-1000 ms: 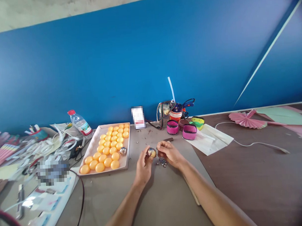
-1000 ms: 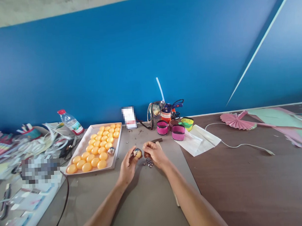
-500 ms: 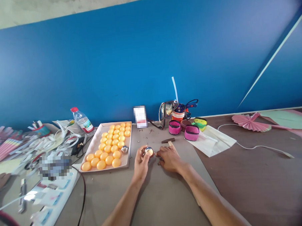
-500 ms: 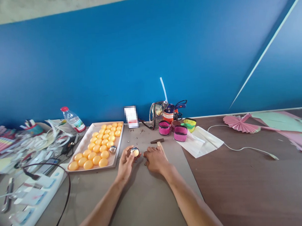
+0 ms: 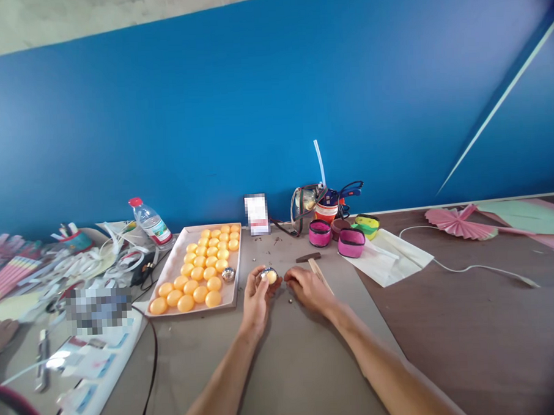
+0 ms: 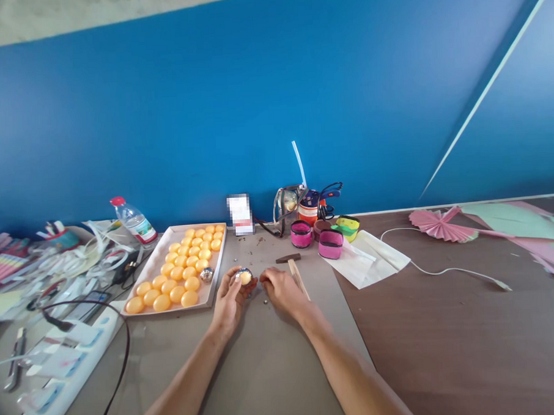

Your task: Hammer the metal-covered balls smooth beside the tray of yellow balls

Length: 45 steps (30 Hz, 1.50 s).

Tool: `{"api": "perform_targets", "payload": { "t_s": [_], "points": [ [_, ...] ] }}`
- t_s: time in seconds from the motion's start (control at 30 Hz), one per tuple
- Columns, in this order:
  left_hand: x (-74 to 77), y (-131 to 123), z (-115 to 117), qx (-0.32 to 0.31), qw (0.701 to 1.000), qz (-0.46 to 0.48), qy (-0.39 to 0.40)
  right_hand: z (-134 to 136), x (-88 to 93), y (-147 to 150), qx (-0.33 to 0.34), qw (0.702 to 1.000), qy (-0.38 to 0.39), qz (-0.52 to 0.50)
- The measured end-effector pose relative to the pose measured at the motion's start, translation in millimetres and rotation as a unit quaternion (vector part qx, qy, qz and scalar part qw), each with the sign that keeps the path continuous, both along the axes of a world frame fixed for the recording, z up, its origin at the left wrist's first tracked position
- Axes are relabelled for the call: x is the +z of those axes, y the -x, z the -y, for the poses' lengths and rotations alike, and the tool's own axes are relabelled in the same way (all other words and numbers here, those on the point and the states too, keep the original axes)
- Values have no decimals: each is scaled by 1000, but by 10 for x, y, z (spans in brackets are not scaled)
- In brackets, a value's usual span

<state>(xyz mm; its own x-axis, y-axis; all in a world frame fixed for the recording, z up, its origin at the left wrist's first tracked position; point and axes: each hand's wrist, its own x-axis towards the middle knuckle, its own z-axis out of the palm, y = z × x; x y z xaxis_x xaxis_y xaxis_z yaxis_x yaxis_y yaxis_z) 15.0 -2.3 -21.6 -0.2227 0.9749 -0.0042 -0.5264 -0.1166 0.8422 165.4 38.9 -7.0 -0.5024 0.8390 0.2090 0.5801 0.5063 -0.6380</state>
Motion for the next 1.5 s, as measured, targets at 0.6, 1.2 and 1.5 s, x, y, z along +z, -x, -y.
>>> {"api": "perform_targets", "payload": {
  "t_s": [0.6,1.2,1.5],
  "points": [
    [21,-10,9,-15,1000,-2,-12,73,101,15,40,980,-23,194],
    [20,-2,3,-2,1000,-29,6,50,76,44,-15,996,48,-73],
    [48,-5,16,-19,999,-41,2,-100,-115,71,-41,903,211,-373]
  ]
}}
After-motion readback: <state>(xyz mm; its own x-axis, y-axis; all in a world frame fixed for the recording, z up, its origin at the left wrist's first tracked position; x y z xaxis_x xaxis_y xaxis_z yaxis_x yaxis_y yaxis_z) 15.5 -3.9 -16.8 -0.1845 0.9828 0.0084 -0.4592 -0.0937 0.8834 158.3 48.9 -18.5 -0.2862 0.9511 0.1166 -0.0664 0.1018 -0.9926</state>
